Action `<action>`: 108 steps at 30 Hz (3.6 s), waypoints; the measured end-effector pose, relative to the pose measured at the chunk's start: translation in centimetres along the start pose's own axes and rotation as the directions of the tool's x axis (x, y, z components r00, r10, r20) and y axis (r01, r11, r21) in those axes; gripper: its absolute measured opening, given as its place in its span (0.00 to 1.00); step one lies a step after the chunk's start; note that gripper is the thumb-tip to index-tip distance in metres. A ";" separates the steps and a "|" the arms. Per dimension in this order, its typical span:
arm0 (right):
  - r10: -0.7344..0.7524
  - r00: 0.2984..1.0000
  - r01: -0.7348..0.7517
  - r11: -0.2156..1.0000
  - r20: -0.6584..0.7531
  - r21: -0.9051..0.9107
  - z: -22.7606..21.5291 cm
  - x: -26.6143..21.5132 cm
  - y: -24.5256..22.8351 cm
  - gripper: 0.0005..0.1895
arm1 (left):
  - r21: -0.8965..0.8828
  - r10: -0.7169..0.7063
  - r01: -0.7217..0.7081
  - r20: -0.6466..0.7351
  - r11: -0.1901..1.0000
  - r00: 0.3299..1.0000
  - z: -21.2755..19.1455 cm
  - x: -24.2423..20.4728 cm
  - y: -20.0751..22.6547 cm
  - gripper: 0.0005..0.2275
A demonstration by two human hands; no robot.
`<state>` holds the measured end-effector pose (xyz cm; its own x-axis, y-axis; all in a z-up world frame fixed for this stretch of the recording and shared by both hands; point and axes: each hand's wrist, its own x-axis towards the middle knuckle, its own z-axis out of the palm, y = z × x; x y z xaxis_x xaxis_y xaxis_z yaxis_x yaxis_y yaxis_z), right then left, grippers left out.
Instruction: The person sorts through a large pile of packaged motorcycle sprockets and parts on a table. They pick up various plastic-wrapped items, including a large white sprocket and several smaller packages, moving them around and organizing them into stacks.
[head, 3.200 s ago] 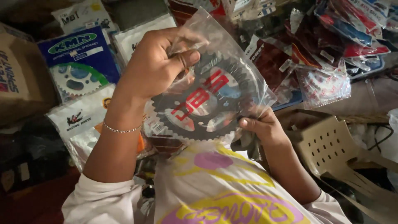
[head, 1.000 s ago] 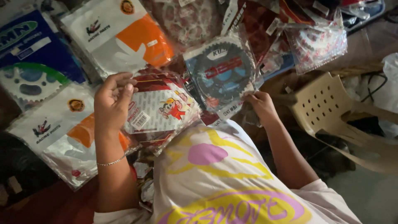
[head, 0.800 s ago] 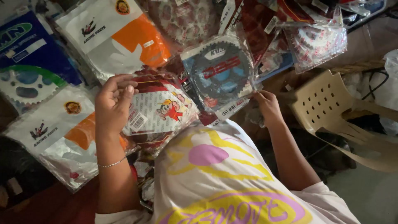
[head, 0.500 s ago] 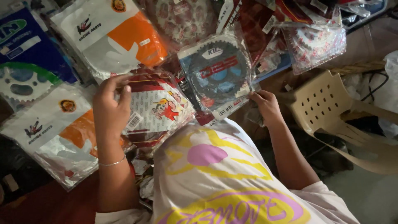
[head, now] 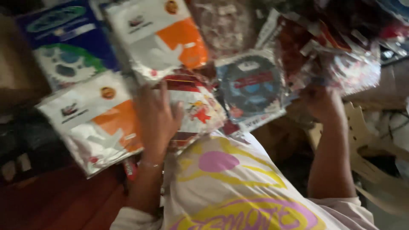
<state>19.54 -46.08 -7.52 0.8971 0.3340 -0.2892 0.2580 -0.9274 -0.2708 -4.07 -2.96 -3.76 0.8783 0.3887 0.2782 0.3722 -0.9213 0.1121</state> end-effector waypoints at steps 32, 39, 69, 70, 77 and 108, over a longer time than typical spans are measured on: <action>0.074 0.995 -0.098 0.470 0.071 0.877 -1.0 9.1 -24.1 0.07 | -0.227 0.181 -0.201 -0.105 0.953 0.978 0.4 -0.5 -2.7 0.29; -0.268 0.920 0.388 0.714 -0.285 0.583 -2.3 2.9 -10.9 0.18 | -0.281 0.134 -0.136 -0.025 0.950 0.991 -2.6 0.2 -2.2 0.28; 0.291 0.953 -0.290 0.804 0.082 0.519 6.2 -8.8 4.5 0.14 | 0.050 0.300 -0.309 0.137 0.950 0.944 10.6 18.6 2.2 0.32; 0.272 0.959 -0.276 0.813 0.084 0.513 5.3 -8.9 4.1 0.13 | 0.015 0.236 -0.247 0.238 0.969 0.942 10.7 19.4 1.1 0.30; 0.223 0.975 -0.200 0.869 0.002 0.452 0.0 -7.5 2.0 0.13 | -0.272 0.200 -0.157 0.140 0.950 0.970 0.2 22.6 -1.7 0.35; -0.415 0.909 0.221 0.398 -0.040 0.890 6.4 12.9 -29.8 0.12 | -0.966 -0.208 -0.065 -0.119 0.249 0.971 -0.8 16.6 -15.6 0.24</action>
<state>21.13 -13.12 -9.02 0.7226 0.6818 -0.1135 -0.0182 -0.1453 -0.9892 4.50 17.84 -0.13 0.7399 0.5682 0.3601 -0.2544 -0.2592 0.9317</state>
